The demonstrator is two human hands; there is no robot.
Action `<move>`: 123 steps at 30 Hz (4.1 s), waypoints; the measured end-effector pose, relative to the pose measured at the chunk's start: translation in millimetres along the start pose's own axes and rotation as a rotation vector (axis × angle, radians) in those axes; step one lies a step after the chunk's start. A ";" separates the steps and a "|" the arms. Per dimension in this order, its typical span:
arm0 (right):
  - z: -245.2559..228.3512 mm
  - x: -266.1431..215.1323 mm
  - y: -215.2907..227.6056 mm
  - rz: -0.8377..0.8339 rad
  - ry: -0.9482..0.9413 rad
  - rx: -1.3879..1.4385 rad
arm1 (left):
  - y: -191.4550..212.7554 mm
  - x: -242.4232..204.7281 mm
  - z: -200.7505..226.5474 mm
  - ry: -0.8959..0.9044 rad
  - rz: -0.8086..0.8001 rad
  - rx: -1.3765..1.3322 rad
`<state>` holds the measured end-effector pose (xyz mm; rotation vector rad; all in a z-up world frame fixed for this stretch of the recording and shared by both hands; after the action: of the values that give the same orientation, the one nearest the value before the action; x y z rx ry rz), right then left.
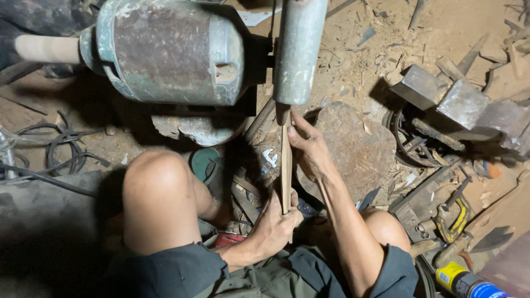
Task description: The person sits on the floor and uses a grinding machine to shape a thin wooden stick. They hold the stick with both hands and repeatedly press it against the rotating grinding wheel, rotating and adjusting the stick to smooth its surface.
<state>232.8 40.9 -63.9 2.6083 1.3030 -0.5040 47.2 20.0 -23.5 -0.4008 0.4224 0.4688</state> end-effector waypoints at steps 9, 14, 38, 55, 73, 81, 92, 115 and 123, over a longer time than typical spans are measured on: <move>2.3 26.7 7.1 0.100 -0.127 0.182 | 2.4 27.5 5.4 -0.560 0.057 0.462; 2.7 48.5 11.3 0.027 -0.037 0.354 | 8.0 53.7 -11.3 -0.077 0.058 -0.066; -24.3 -1.4 -9.3 0.154 -0.145 0.525 | -4.2 24.5 48.5 -0.119 -0.213 0.084; -21.2 -21.0 -11.3 0.011 -0.113 0.400 | 4.3 24.8 25.9 -0.013 -0.061 0.212; 2.2 34.5 2.3 0.023 -0.080 0.451 | 16.8 66.1 7.6 -0.114 0.149 0.210; 0.7 54.7 12.5 0.040 -0.059 0.269 | 22.8 81.8 17.6 -0.108 0.172 0.221; 4.0 75.0 14.9 0.169 -0.105 0.477 | 29.0 109.0 4.1 0.023 0.200 0.059; -12.1 12.2 -9.6 0.051 -0.033 0.378 | 12.0 23.4 27.5 -0.262 0.162 0.267; -11.7 41.7 -2.2 0.017 0.007 0.576 | 16.2 52.8 25.9 -0.172 0.163 0.222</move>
<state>256.9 76.7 -68.8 3.0629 1.2831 -0.9963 89.4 63.4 -31.2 -0.1104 0.3371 0.6037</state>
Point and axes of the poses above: each hand's wrist, its own x-axis towards the middle knuckle, its own y-axis out of the back of the hand, z = x × y, the point moved 6 cm from there along x, towards the middle knuckle, and after that the axes turned 1 degree about -y, right-handed, at the moved point
